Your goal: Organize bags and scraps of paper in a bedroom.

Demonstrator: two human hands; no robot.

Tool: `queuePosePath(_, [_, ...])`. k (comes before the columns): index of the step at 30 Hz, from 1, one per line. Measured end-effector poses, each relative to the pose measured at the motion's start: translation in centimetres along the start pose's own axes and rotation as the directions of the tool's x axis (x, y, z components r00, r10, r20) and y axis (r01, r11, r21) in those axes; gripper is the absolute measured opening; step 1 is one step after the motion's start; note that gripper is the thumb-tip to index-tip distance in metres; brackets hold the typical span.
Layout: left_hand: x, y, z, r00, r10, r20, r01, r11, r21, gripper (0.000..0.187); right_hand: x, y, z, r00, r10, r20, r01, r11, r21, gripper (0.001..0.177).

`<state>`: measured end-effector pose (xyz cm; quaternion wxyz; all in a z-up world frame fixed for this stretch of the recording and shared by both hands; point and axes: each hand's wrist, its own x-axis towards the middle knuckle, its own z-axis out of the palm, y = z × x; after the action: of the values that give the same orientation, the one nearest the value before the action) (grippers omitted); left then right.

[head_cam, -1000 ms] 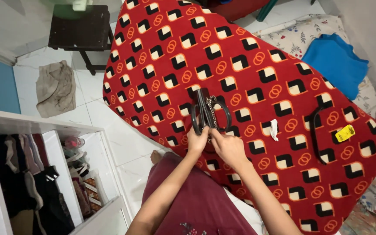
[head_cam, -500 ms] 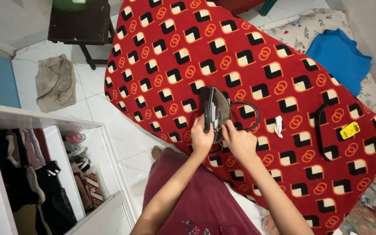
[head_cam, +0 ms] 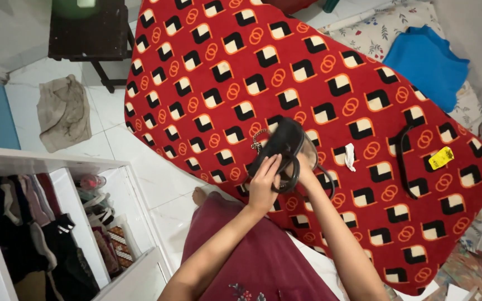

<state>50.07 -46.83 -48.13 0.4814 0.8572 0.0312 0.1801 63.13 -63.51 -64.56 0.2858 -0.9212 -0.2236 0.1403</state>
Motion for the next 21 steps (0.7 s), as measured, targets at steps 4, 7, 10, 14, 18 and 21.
queuePosePath(4, [-0.1,-1.1,0.5,1.0,0.004,-0.026,-0.005,0.999,-0.035,0.05,1.0,3.1,2.7,0.996,0.02,0.084,-0.021,1.0,0.011,0.02])
queuePosePath(7, [0.1,-1.2,0.3,0.998,-0.052,-0.037,0.049,0.994,-0.098,0.047,1.4,2.1,3.4,0.98,0.19,0.057,-0.199,0.938,0.285,0.02])
queuePosePath(10, [0.3,-0.9,0.0,0.992,-0.1,-0.074,0.09,0.987,-0.134,0.043,1.3,-0.1,3.0,0.997,0.072,-0.027,-0.045,0.836,0.546,0.032])
queuePosePath(14, [0.5,-1.5,0.2,0.984,-0.139,-0.113,0.116,0.975,-0.192,0.037,1.8,-1.0,4.2,0.956,0.195,0.22,-0.292,0.707,0.644,0.05])
queuePosePath(18, [0.3,-1.6,0.2,0.983,-0.153,-0.1,0.132,0.973,-0.19,0.038,0.6,-4.4,2.1,0.984,-0.059,-0.171,0.121,0.918,0.379,0.056])
queuePosePath(21, [0.4,-1.6,0.4,0.98,-0.192,-0.059,0.181,0.971,-0.157,0.041,-0.6,-9.9,-4.9,0.908,0.414,0.062,-0.415,0.91,0.007,0.048])
